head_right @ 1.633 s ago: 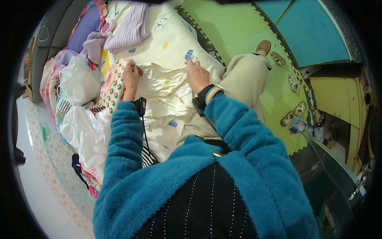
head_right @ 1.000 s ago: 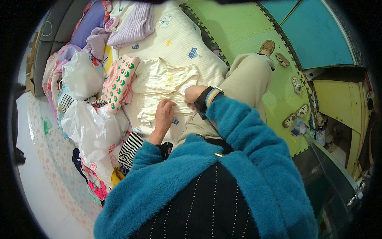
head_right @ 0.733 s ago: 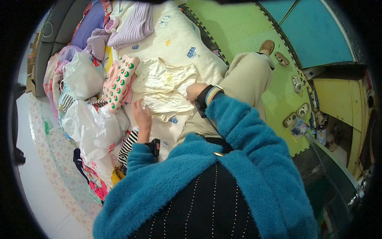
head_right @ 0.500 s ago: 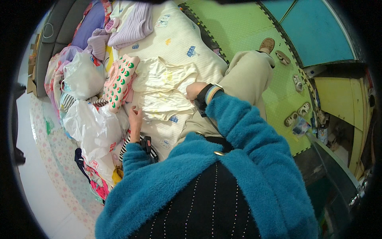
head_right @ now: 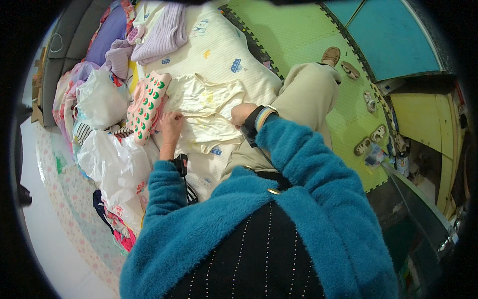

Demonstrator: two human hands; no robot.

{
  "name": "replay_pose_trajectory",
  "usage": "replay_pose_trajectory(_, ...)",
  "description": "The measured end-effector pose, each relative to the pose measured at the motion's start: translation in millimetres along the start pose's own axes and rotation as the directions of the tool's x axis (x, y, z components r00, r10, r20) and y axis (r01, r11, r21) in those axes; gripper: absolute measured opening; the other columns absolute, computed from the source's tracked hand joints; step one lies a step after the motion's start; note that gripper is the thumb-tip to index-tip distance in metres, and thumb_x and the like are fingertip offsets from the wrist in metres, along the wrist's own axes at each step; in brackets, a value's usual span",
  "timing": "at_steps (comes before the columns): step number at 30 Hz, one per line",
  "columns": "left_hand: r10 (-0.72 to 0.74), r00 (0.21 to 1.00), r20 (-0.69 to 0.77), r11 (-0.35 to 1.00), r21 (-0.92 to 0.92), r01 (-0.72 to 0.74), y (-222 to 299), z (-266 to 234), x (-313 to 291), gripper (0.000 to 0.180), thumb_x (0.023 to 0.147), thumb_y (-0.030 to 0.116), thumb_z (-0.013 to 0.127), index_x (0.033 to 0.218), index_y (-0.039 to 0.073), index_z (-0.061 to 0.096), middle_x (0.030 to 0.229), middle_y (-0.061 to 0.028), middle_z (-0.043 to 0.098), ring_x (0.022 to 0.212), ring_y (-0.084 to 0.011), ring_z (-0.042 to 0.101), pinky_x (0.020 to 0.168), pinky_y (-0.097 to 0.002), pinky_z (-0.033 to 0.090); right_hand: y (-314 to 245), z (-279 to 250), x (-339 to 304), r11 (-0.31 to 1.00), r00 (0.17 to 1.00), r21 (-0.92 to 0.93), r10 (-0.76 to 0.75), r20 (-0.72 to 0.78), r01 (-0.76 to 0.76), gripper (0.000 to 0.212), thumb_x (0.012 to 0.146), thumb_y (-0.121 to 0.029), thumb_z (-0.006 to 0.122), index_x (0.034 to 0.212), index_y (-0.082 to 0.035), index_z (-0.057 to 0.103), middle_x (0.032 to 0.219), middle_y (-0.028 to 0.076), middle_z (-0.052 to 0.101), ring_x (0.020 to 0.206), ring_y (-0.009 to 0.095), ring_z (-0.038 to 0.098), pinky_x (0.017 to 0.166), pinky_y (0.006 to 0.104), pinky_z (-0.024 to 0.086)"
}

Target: The person sits on the floor and folds various baby clothes on a bed, including a striped onesie, a white bodysuit, a pink cardigan, and a yellow jacket. Each item is smoothed, folded, and placed in a neat stack.

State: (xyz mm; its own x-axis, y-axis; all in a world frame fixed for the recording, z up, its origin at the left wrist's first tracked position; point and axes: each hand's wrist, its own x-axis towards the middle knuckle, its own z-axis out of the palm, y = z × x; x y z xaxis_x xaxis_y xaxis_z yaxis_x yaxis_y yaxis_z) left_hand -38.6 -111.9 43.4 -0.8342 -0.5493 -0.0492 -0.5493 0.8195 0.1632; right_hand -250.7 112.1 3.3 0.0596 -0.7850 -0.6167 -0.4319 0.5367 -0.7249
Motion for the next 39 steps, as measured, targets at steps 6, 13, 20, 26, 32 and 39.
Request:
replay_pose_trajectory(6, 0.124, 0.982, -0.144, 0.992, 0.014, -0.123, -10, 14, 6, 0.014, 0.078, 0.014, 0.072, 0.089, 0.01, 0.065, 0.094, -0.0047, 0.062, 0.098, -0.0273, 0.055, 0.086, -0.0429, 0.04, -3, 0, -2, 1.0, 1.0, -0.003, -0.017, 0.013, 0.018, 0.029, 0.087, -0.021, 0.053, 0.076, -0.003, 0.072, 0.073, 0.011, 0.072, 0.067, 0.023, 0.069, 0.065, 0.0359, 0.053)
replay_pose_trajectory(13, 0.092, 0.962, -0.256, 0.995, -0.002, -0.096, 14, 10, -8, 0.022, 0.077, 0.007, 0.07, 0.097, 0.008, 0.061, 0.102, -0.0103, 0.057, 0.102, -0.031, 0.054, 0.089, -0.0446, 0.041, -3, -1, -2, 0.998, 0.999, -0.042, 0.036, -0.021, -0.037, 0.03, 0.087, -0.027, 0.058, 0.072, -0.01, 0.077, 0.075, 0.01, 0.072, 0.074, 0.028, 0.068, 0.068, 0.0421, 0.051)
replay_pose_trajectory(20, -0.14, 0.94, -0.311, 0.981, -0.172, 0.089, 6, 6, -47, 0.031, 0.077, 0.003, 0.068, 0.108, 0.003, 0.06, 0.106, -0.0158, 0.054, 0.101, -0.0331, 0.055, 0.09, -0.0411, 0.044, -5, -1, -3, 0.996, 0.991, -0.035, 0.075, -0.112, -0.08, 0.027, 0.083, -0.023, 0.057, 0.066, -0.011, 0.074, 0.071, 0.007, 0.071, 0.072, 0.027, 0.069, 0.068, 0.0411, 0.053)
replay_pose_trajectory(26, -0.437, 0.899, -0.044, 0.864, -0.298, 0.405, -56, 20, -36, 0.039, 0.082, 0.02, 0.072, 0.108, -0.006, 0.059, 0.098, -0.0196, 0.065, 0.091, -0.0331, 0.062, 0.082, -0.0408, 0.049, -5, -2, -4, 0.994, 0.982, -0.055, 0.082, -0.169, -0.093, 0.028, 0.082, -0.025, 0.057, 0.064, -0.012, 0.074, 0.07, 0.007, 0.071, 0.074, 0.027, 0.07, 0.068, 0.0389, 0.053)
replay_pose_trajectory(32, -0.441, 0.852, 0.282, 0.809, -0.286, 0.513, -83, 18, -33, 0.055, 0.08, 0.036, 0.075, 0.106, -0.011, 0.06, 0.084, -0.0173, 0.067, 0.064, -0.0265, 0.064, 0.059, -0.0372, 0.051, -11, -6, -11, 0.998, 0.995, -0.054, 0.012, -0.095, -0.017, 0.027, 0.083, -0.027, 0.058, 0.068, -0.009, 0.072, 0.07, 0.008, 0.071, 0.07, 0.026, 0.068, 0.066, 0.0384, 0.052)
replay_pose_trajectory(39, -0.475, 0.62, 0.625, 0.444, -0.438, 0.781, -78, -17, -85, 0.044, 0.088, 0.034, 0.07, 0.1, -0.007, 0.061, 0.081, -0.0089, 0.064, 0.062, -0.0159, 0.063, 0.054, -0.0274, 0.051, -29, -7, -38, 0.99, 0.983, -0.082, -0.123, -0.133, 0.113, 0.036, 0.079, -0.03, 0.073, 0.103, -0.007, 0.06, 0.083, 0.011, 0.068, 0.08, 0.027, 0.066, 0.071, 0.0391, 0.05)
